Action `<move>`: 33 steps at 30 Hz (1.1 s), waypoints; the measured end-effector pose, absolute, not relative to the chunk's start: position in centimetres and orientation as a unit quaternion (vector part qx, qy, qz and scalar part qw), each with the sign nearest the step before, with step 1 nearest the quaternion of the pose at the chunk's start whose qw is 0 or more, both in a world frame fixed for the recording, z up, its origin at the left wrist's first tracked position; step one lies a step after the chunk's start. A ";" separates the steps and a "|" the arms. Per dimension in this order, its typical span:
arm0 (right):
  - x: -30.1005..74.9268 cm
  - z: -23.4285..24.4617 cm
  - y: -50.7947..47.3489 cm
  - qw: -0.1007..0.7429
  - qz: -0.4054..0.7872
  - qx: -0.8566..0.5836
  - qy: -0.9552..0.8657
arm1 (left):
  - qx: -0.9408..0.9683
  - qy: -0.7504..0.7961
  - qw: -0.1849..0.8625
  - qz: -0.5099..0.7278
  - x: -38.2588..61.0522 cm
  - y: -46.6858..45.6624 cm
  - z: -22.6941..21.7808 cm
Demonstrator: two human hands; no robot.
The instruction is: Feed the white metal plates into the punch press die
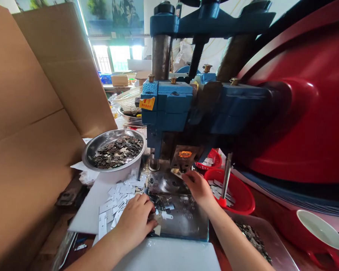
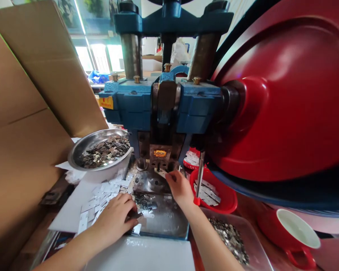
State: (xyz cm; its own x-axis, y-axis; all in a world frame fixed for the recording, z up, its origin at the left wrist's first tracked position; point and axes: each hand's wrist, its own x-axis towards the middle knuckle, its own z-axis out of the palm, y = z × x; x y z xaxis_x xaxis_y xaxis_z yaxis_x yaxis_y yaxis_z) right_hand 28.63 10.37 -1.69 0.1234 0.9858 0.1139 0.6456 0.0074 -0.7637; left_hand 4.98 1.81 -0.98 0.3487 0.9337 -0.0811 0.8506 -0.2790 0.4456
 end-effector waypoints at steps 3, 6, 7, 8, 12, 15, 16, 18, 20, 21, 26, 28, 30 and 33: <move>32.3 -1.4 8.0 0.418 0.211 -0.698 -0.542 | 0.790 0.563 0.222 0.100 5.2 2.0 -1.1; 35.1 -1.7 5.2 0.436 0.162 -0.738 -0.489 | 0.785 0.560 0.237 0.120 5.2 2.0 -1.2; 35.2 -2.0 4.5 0.418 0.149 -0.750 -0.491 | 0.784 0.557 0.243 0.126 5.2 2.0 -1.2; 34.8 -2.3 3.9 0.391 0.144 -0.752 -0.511 | 0.784 0.554 0.248 0.130 5.1 2.0 -1.2; 29.5 -3.3 3.5 0.225 0.155 -0.625 -0.731 | 0.789 0.553 0.234 0.134 5.2 2.1 -1.2; 25.7 -3.5 4.4 0.141 0.077 -0.583 -0.797 | 0.797 0.553 0.203 0.134 5.6 2.7 -1.0; 24.9 -3.4 4.6 0.121 0.050 -0.577 -0.806 | 0.801 0.552 0.191 0.129 5.8 3.0 -1.0; 24.3 -3.4 4.9 0.087 0.008 -0.568 -0.818 | 0.811 0.549 0.168 0.112 6.5 3.7 -1.0; 24.5 -3.4 4.8 0.067 -0.013 -0.563 -0.823 | 0.819 0.545 0.156 0.094 7.2 4.4 -1.1; 24.7 -3.4 4.7 0.068 -0.015 -0.565 -0.822 | 0.821 0.544 0.152 0.088 7.5 4.7 -1.2; 26.1 -2.9 4.9 0.172 -0.016 -0.615 -0.770 | 0.833 0.530 0.132 0.088 7.9 5.2 -1.7; 26.3 -2.4 5.8 0.212 -0.019 -0.618 -0.757 | 0.836 0.526 0.121 0.098 7.8 5.1 -1.7; 26.3 -1.8 6.9 0.231 -0.025 -0.602 -0.764 | 0.836 0.527 0.111 0.108 7.8 5.0 -1.5; 26.2 -0.9 7.9 0.231 -0.053 -0.564 -0.791 | 0.836 0.524 0.108 0.125 7.7 4.6 -1.2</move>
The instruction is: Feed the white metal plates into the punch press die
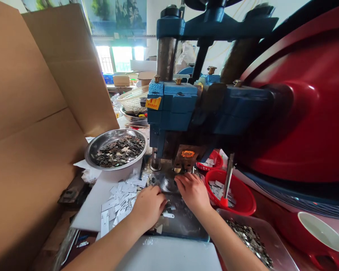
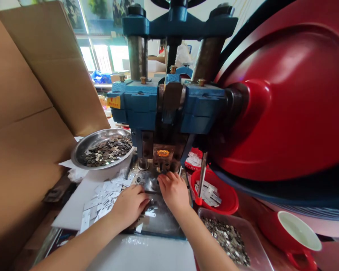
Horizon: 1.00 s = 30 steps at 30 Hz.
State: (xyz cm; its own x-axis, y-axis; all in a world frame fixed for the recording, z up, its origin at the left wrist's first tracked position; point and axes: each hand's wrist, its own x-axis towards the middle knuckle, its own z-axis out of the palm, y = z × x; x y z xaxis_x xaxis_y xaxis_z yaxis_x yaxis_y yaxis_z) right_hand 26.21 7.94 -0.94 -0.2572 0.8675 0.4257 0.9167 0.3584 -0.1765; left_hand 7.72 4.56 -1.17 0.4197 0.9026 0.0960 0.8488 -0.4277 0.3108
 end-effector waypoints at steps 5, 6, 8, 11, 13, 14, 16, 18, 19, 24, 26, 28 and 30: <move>26.6 -1.1 7.9 0.252 -0.086 -0.522 -0.810 | 0.854 0.473 0.176 0.130 7.3 3.1 -0.9; 26.8 -1.4 7.9 0.258 -0.077 -0.520 -0.811 | 0.855 0.466 0.187 0.132 7.0 3.1 -0.8; 27.1 -2.0 7.9 0.270 -0.050 -0.516 -0.811 | 0.845 0.477 0.193 0.148 6.1 3.5 -0.8; 27.6 -3.1 7.7 0.285 -0.010 -0.498 -0.819 | 0.791 0.570 0.145 0.172 4.3 5.7 -0.7; 27.8 -3.6 7.4 0.294 0.003 -0.498 -0.816 | 0.738 0.649 0.086 0.163 3.2 7.5 -0.9; 27.9 -3.7 7.2 0.301 0.004 -0.504 -0.810 | 0.720 0.673 0.077 0.153 2.8 8.4 -1.0; 27.9 -3.7 6.6 0.318 0.003 -0.517 -0.794 | 0.699 0.693 0.093 0.150 2.2 9.7 -1.4; 27.9 -3.4 6.0 0.342 0.003 -0.526 -0.779 | 0.684 0.694 0.143 0.173 2.0 10.4 -1.9; 27.8 -3.2 5.7 0.356 0.006 -0.526 -0.772 | 0.677 0.692 0.167 0.187 1.8 10.6 -2.1; 26.5 -2.2 4.2 0.407 0.125 -0.512 -0.746 | 0.657 0.678 0.252 0.215 1.3 10.0 -2.2; 25.4 -2.0 3.8 0.419 0.243 -0.520 -0.704 | 0.627 0.652 0.339 0.257 1.7 9.0 -1.8; 23.9 -1.9 3.4 0.431 0.401 -0.527 -0.613 | 0.570 0.589 0.471 0.327 2.5 7.9 -1.1; 22.4 -1.7 3.2 0.435 0.570 -0.505 -0.481 | 0.512 0.512 0.581 0.373 3.8 6.7 -0.3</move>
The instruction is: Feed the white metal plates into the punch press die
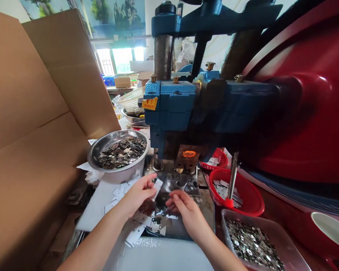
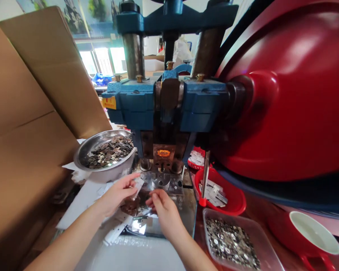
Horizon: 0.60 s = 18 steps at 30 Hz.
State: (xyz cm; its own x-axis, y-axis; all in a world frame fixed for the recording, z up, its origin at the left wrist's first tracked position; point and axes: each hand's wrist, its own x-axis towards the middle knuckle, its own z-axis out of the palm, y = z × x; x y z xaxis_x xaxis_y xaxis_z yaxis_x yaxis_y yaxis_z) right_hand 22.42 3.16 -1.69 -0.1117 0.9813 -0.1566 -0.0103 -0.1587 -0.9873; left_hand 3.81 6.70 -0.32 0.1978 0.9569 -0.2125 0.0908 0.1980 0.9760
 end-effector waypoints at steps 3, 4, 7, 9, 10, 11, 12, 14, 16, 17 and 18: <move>21.0 -0.9 2.8 0.423 0.756 -0.411 -0.285 | 0.456 0.461 0.663 0.374 5.8 5.4 0.7; 20.8 -0.6 2.7 0.420 0.790 -0.378 -0.236 | 0.437 0.455 0.681 0.371 6.4 5.1 0.9; 20.9 0.1 2.5 0.422 0.831 -0.325 -0.161 | 0.384 0.441 0.714 0.386 7.5 4.8 1.1; 21.5 0.2 2.7 0.444 0.812 -0.337 -0.171 | 0.358 0.430 0.723 0.406 7.8 4.8 0.9; 21.9 0.1 2.9 0.463 0.788 -0.358 -0.194 | 0.344 0.431 0.725 0.413 7.8 4.9 0.8; 22.3 -0.2 3.2 0.483 0.751 -0.389 -0.229 | 0.327 0.440 0.725 0.417 7.9 5.0 0.6; 22.7 -0.4 3.5 0.501 0.699 -0.428 -0.277 | 0.310 0.454 0.726 0.414 8.0 5.2 0.5; 23.6 -1.0 4.5 0.523 0.553 -0.513 -0.398 | 0.304 0.484 0.713 0.406 8.3 5.8 0.3; 24.5 -1.6 5.7 0.516 0.386 -0.563 -0.518 | 0.386 0.506 0.655 0.407 8.8 6.7 0.2; 24.8 -1.8 6.3 0.507 0.314 -0.571 -0.565 | 0.452 0.518 0.599 0.409 9.1 7.3 0.2; 25.1 -1.9 7.0 0.496 0.257 -0.571 -0.601 | 0.521 0.533 0.526 0.409 9.5 7.9 0.2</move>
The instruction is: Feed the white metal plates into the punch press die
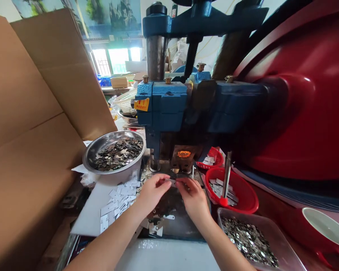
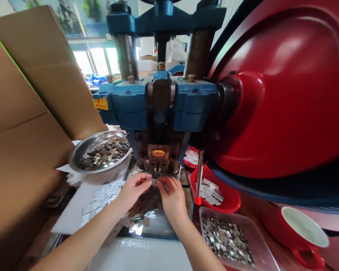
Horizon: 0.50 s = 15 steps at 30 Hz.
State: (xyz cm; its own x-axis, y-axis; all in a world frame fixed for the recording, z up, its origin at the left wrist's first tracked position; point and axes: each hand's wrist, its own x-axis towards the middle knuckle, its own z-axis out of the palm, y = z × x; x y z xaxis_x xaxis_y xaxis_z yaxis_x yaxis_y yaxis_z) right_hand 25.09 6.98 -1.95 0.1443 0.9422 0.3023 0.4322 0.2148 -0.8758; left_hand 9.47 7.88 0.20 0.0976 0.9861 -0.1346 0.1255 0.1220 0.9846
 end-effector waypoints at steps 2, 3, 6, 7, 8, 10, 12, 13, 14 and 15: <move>25.5 -2.3 8.2 0.478 0.185 -0.571 -0.642 | 0.620 0.565 0.374 0.395 10.1 9.2 0.1; 25.6 -2.4 8.8 0.471 0.167 -0.573 -0.649 | 0.643 0.578 0.320 0.388 10.4 9.7 0.0; 25.8 -3.1 10.4 0.465 0.158 -0.579 -0.651 | 0.652 0.596 0.264 0.388 10.7 11.1 -0.7; 25.9 -3.3 10.8 0.465 0.163 -0.578 -0.650 | 0.650 0.596 0.266 0.389 10.7 11.3 -1.0; 25.9 -3.5 11.1 0.465 0.169 -0.577 -0.650 | 0.649 0.595 0.272 0.388 10.7 11.5 -1.2; 26.0 -3.9 11.7 0.464 0.176 -0.575 -0.651 | 0.653 0.588 0.287 0.381 10.7 11.8 -1.6; 26.1 -4.1 12.1 0.462 0.183 -0.571 -0.653 | 0.664 0.574 0.303 0.371 10.9 12.1 -1.7; 26.1 -4.1 12.3 0.461 0.187 -0.569 -0.654 | 0.670 0.566 0.309 0.367 11.0 12.2 -1.6; 26.0 -4.1 12.3 0.462 0.190 -0.567 -0.655 | 0.675 0.560 0.313 0.365 11.0 12.2 -1.5; 26.0 -4.1 12.3 0.463 0.191 -0.566 -0.654 | 0.678 0.556 0.313 0.366 10.9 12.2 -1.3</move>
